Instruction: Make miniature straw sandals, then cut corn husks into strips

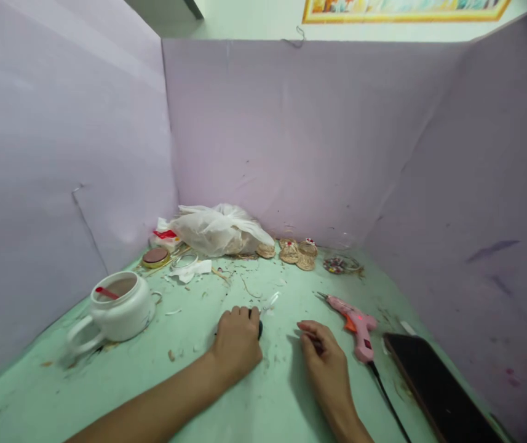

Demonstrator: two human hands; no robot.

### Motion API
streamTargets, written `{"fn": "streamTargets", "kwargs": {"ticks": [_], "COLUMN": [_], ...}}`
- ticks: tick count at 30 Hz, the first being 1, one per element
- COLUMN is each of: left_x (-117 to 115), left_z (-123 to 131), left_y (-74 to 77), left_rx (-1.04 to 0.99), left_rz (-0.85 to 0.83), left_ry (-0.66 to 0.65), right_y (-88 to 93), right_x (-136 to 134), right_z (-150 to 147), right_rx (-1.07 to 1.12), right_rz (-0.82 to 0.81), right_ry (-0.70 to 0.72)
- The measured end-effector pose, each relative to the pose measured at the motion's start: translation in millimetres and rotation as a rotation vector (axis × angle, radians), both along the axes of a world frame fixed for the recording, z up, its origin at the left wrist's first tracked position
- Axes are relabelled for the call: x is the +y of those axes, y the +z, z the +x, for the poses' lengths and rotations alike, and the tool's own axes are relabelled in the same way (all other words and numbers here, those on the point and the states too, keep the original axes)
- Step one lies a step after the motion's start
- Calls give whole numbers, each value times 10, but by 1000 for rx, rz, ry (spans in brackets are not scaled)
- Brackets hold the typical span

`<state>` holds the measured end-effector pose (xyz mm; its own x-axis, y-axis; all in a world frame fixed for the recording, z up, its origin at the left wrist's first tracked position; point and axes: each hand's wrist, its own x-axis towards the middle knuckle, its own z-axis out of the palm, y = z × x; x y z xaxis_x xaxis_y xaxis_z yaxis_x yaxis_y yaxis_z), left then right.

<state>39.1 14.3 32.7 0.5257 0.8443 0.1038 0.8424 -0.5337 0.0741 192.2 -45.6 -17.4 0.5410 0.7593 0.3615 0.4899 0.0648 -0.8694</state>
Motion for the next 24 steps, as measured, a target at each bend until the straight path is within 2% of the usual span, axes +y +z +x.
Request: {"fn": "streamTargets", "kwargs": {"ticks": [3,7,10,14,19,21,24], "left_x": [353,859,1068,1020,780,809,1046], "left_z": [-28,-389,-645,-707,-510,-406,-208], "left_y": [3,50,72,92,222,313,466], "left_rx": [32,74,86,60,-29,-74,-135], "left_rz": [18,32,69,138,151,127,74], "left_ry": [132,357,499,548,446,412,403], "right_y": [-28,-7,7,20,37,39,28], "right_x": [-6,-18,-6,-1,-10,-7,8], "right_z": [-13,-55,-64,-62,-59,-63,-78], "right_rx": [-85,-145,-154,-147,-122,-85,-4], "right_rz": [-32,-86,-118,-136,-108,-99,-59], "right_ry": [81,90,92,104,91,84,58]}}
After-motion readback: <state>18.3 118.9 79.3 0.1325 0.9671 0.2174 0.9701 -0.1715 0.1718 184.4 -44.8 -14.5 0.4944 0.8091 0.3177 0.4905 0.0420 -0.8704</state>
